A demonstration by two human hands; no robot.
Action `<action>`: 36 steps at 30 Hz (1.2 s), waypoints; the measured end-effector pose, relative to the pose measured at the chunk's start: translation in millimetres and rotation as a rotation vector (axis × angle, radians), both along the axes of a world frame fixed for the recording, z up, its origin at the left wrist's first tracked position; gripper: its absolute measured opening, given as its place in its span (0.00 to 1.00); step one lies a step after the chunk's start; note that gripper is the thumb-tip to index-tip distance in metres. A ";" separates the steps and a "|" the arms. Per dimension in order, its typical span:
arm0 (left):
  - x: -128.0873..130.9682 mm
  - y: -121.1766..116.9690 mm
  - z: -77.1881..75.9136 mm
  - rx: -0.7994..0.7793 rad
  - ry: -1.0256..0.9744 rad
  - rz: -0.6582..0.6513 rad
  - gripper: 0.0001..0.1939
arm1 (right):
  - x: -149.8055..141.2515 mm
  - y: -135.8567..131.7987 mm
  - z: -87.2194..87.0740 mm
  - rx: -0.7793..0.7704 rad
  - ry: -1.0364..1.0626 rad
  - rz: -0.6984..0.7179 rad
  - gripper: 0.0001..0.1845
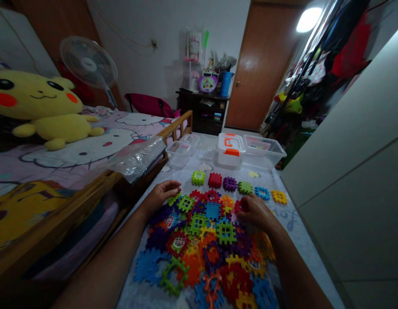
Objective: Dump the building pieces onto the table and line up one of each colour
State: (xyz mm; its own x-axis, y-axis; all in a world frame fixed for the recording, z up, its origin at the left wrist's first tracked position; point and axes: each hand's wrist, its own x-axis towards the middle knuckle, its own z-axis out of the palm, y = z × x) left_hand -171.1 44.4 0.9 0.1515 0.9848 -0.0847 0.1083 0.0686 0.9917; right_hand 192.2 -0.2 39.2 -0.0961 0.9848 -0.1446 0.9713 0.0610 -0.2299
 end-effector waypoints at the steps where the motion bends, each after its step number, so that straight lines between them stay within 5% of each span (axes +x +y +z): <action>1: 0.1 -0.2 0.4 -0.001 0.007 -0.003 0.25 | -1.9 -0.6 -0.1 -0.001 -0.004 0.003 0.10; 16: 3.4 0.3 -1.0 -0.002 -0.001 0.013 0.26 | 1.2 0.9 6.3 0.168 -0.049 0.011 0.09; 24: 2.4 2.0 -4.6 0.018 -0.026 0.000 0.24 | -46.9 51.4 36.3 0.248 -0.049 0.184 0.16; 30: 2.9 0.6 0.2 0.013 -0.027 0.024 0.25 | -78.0 92.2 36.0 0.193 -0.088 0.206 0.17; 36: 4.9 0.0 3.5 0.000 -0.031 0.014 0.25 | -85.9 104.3 31.4 0.155 -0.093 0.214 0.17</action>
State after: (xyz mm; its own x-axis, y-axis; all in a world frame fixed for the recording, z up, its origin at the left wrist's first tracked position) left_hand -166.2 44.4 4.5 0.1403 0.9869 -0.0802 0.0766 0.0700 0.9946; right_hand 106.3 104.1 70.5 -0.2976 0.9546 -0.0114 0.9490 0.2945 -0.1124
